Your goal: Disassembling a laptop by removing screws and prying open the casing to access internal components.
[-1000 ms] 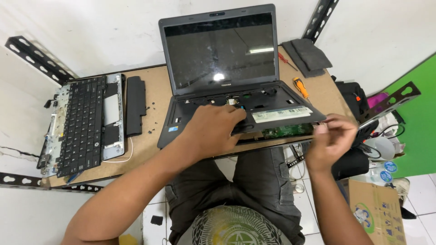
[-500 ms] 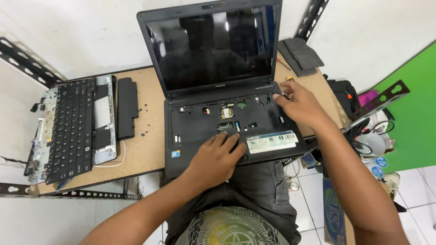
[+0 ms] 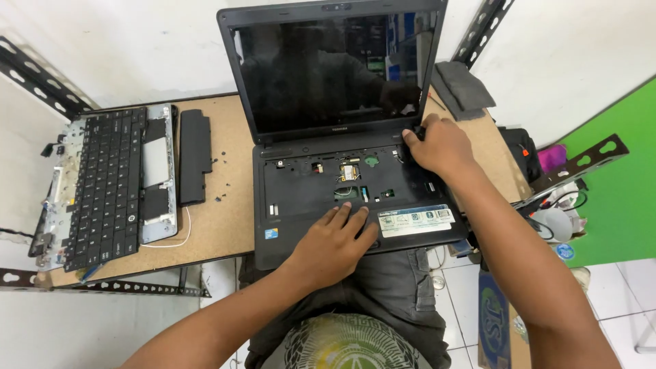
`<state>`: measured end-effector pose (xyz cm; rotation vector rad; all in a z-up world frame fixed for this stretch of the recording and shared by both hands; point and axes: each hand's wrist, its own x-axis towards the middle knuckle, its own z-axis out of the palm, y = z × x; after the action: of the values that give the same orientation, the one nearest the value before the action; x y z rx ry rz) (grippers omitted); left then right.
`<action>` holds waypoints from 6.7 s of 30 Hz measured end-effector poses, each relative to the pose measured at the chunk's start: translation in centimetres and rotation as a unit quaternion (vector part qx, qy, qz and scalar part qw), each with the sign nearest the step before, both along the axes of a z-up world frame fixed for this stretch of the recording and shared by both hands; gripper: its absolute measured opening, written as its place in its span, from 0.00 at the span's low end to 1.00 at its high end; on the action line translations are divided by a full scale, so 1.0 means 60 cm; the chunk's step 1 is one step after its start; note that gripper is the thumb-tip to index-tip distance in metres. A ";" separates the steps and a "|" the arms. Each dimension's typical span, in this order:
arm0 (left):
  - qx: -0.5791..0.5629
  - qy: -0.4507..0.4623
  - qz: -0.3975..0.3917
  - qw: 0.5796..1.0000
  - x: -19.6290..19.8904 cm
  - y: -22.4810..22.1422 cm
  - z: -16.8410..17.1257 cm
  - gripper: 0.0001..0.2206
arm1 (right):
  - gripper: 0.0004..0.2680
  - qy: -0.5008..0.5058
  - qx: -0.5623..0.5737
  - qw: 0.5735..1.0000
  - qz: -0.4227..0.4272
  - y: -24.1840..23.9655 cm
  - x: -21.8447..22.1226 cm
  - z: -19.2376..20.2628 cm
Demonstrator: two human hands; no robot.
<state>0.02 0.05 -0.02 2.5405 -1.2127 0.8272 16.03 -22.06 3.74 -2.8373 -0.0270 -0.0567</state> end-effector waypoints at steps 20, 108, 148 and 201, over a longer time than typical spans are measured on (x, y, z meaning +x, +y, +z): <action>-0.009 -0.038 -0.014 0.999 -0.003 0.002 0.005 0.08 | 0.20 -0.008 0.031 0.997 -0.069 0.024 -0.004 -0.010; 0.008 0.252 0.124 0.960 0.321 -0.089 -0.029 0.19 | 0.22 -0.034 -0.006 0.995 -0.096 -0.001 0.020 -0.017; 0.086 0.349 0.043 0.932 0.329 -0.101 0.069 0.10 | 0.18 0.038 0.003 0.997 -0.060 -0.022 0.032 -0.011; -0.016 0.294 0.034 0.955 0.296 -0.075 0.059 0.07 | 0.06 0.018 0.344 0.937 -0.064 -0.075 0.016 0.010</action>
<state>17.78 -4.47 3.50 2.5318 -0.9051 0.0677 17.01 -26.56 4.34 -2.1342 0.1566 -0.0341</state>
